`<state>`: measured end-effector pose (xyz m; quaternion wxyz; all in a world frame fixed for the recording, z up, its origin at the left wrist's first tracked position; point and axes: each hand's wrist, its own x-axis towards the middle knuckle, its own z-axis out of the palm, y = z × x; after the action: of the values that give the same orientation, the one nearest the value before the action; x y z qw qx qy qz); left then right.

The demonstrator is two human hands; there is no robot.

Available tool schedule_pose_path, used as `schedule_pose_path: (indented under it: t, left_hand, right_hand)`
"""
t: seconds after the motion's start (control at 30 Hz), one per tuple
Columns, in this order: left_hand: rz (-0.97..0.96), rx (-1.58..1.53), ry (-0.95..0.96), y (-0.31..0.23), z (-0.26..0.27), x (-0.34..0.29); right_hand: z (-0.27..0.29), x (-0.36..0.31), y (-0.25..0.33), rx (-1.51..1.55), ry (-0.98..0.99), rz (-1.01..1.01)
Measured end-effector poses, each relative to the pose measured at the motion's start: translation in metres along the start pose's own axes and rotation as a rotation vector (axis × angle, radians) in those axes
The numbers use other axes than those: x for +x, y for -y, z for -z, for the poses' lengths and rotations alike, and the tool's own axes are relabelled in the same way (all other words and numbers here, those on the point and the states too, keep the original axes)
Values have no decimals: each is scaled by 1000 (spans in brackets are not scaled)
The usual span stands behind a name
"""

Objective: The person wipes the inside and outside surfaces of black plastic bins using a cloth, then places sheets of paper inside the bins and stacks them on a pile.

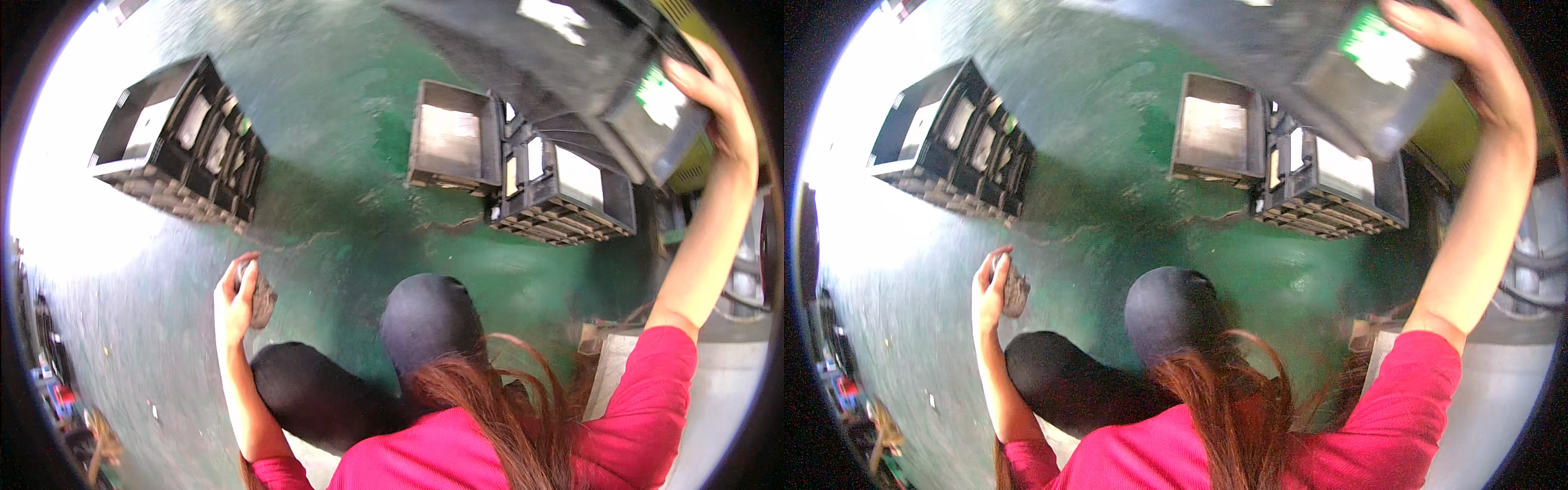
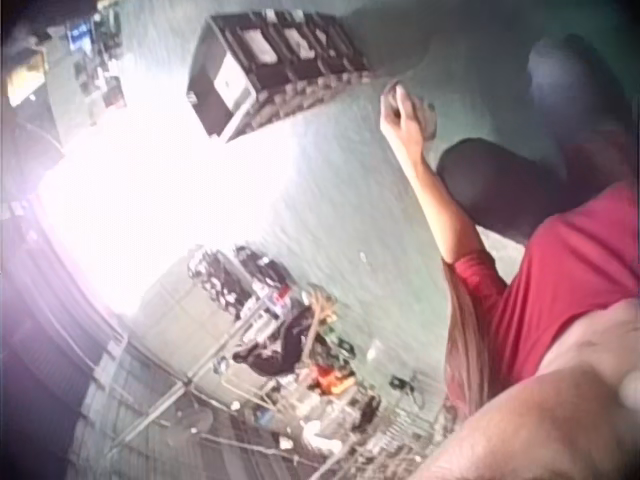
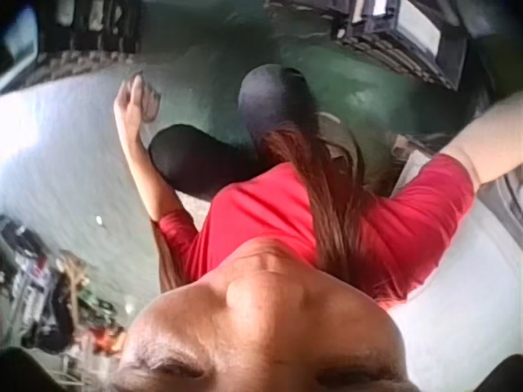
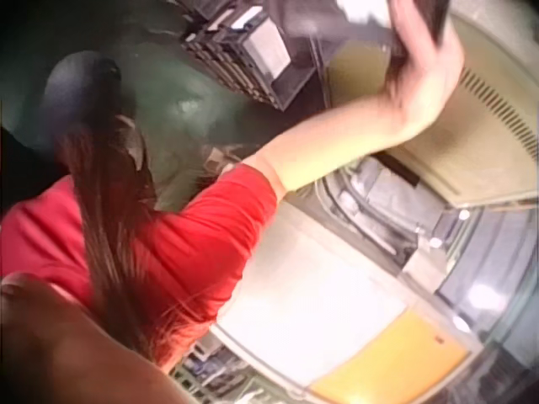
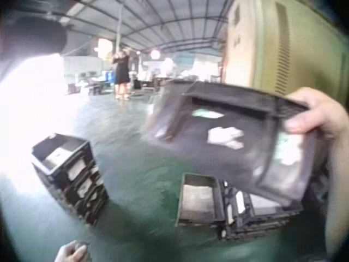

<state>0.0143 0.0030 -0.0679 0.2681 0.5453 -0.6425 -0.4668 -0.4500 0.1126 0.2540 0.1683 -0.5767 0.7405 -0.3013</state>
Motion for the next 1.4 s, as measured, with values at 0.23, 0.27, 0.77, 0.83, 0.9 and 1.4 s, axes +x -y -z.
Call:
schedule_pose_path:
  t: [0.23, 0.27, 0.77, 0.83, 0.9, 1.4]
  left_hand:
    - [63, -104, -224, -2, 36, -31]
    - [84, -98, -240, -3, 48, -36]
    - [72, -75, -240, 16, 67, -68]
    - [59, -78, -244, 13, 76, -69]
    - [115, -186, -189, 19, 68, -64]
    - [455, -116, 489, -23, -21, 34]
  right_hand:
    - [-202, 168, 3, 358, 534, 60]
    - [-240, 158, 25, 377, 655, 105]
    - [-624, -57, -46, -313, 1072, 281]
    - [-621, -46, -52, -277, 1078, 329]
    - [-597, -13, -70, -61, 1010, 433]
    - [-434, 2, -109, 256, 178, 354]
